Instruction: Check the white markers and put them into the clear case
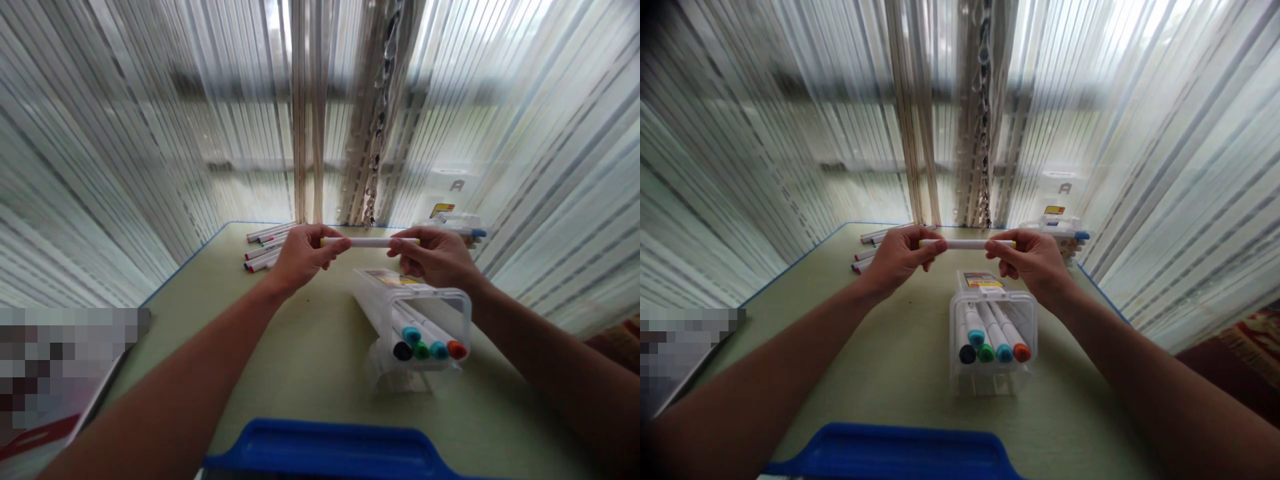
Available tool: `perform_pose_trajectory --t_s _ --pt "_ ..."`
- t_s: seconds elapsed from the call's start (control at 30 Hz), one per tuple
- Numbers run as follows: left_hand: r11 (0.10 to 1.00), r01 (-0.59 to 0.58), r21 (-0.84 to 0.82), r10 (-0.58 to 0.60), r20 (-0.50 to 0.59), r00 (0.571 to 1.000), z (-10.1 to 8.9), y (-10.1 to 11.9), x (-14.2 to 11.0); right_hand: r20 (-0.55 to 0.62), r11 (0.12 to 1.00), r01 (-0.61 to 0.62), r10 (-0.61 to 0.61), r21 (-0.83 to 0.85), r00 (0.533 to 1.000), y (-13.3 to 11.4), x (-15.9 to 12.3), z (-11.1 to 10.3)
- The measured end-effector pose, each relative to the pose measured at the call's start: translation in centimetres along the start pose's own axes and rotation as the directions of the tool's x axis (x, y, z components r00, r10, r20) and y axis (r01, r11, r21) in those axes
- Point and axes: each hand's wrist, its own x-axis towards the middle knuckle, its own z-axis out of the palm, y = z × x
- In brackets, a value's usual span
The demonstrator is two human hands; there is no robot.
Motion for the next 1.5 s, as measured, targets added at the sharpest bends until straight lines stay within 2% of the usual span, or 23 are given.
perform_pose_trajectory --t_s 0.17,0.37,0.63,1.0,1.2,1.5 --pt "1.000 -0.007 -0.001 0.007 -0.004 1.000 0.00 -0.30 0.03 -0.009 0.999 -0.031 0.031 0.006 0.999 0.27 0.19 -0.04" --pt "0.992 0.026 -0.120 -0.027 -0.011 1.000 0.08 -0.31 0.22 0.001 0.994 -0.096 0.096 0.060 0.995 0.23 0.43 -0.14" --pt "0.950 0.140 -0.279 -0.143 0.011 0.990 -0.12 -0.27 0.18 0.006 0.982 -0.121 0.122 0.143 0.993 -0.22 0.62 -0.29" --pt "0.894 0.175 -0.413 -0.175 0.040 0.984 -0.29 0.38 0.36 0.039 0.960 -0.178 0.174 0.217 0.984 -0.53 0.88 -0.71" --pt "0.888 0.182 -0.422 -0.185 0.033 0.982 -0.33 0.54 0.33 0.040 0.945 -0.219 0.216 0.244 0.976 -0.66 0.78 -0.71" --pt "0.943 0.143 -0.300 -0.154 -0.014 0.988 -0.15 0.15 0.37 0.035 0.971 -0.146 0.142 0.189 0.989 -0.10 0.76 -0.53"
